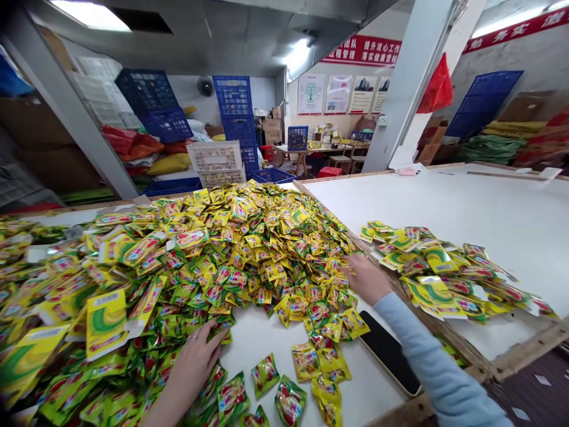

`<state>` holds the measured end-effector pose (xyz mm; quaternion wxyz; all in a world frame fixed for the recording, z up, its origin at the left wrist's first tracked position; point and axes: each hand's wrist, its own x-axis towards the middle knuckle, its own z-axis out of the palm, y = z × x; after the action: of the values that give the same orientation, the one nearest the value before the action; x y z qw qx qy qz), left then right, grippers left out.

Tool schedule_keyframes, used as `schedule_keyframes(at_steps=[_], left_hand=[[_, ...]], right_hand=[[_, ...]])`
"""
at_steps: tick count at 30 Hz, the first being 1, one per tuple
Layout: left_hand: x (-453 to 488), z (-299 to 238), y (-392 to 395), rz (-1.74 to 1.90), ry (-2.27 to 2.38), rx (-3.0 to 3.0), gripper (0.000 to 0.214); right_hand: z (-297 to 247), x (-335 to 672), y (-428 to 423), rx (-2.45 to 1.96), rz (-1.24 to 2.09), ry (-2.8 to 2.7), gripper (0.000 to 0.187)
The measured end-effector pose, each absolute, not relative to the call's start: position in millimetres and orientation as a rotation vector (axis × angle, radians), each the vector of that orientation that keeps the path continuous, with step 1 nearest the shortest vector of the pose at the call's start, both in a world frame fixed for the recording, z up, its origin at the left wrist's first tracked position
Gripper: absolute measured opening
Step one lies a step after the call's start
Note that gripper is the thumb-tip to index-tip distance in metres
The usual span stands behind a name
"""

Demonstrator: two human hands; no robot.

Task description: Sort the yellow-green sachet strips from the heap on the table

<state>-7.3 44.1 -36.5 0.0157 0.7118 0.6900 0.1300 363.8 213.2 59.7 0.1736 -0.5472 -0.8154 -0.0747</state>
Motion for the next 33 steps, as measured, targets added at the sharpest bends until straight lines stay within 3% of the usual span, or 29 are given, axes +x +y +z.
schedule_keyframes(at_steps=[4, 9, 12, 17, 22, 26, 29, 33], left_hand=[[-7.9, -30.8, 40.5, 0.812, 2.027, 1.941, 0.032], [6.2, -23.5, 27.8, 1.215, 1.759, 1.023, 0.057], [20.5, -23.0, 26.3, 1.316, 1.520, 0.688, 0.069], [49.9, -15.8, 26.4, 1.317, 1.314, 0.475, 0.065], [64.5, -3.4, 20.8, 1.361, 1.284, 0.631, 0.059], [66.3, -2.7, 17.4, 1.411, 1.417, 0.829, 0.048], [54.2, 1.3, 20.4, 1.434, 1.676, 1.261, 0.035], [-6.6, 19.8, 28.4, 1.285, 2.401, 1.864, 0.047]], right_hand=[[17.8, 271.1, 185.7, -1.110, 0.093, -2.702, 0.037], [11.3, 230.3, 171.8, -0.934, 0.309, -2.703, 0.014], [26.3, 225.7, 158.5, -0.928, 0.455, -2.635, 0.007], [42.0, 204.1, 125.4, -0.810, 0.895, -2.388, 0.012], [36.5, 193.6, 110.4, -0.885, 1.007, -2.056, 0.020], [16.6, 191.9, 98.1, -0.846, 1.751, -1.552, 0.050], [6.0, 190.4, 92.4, -0.757, 2.061, -1.381, 0.043], [6.2, 198.6, 95.1, -0.770, 1.973, -1.373, 0.039]])
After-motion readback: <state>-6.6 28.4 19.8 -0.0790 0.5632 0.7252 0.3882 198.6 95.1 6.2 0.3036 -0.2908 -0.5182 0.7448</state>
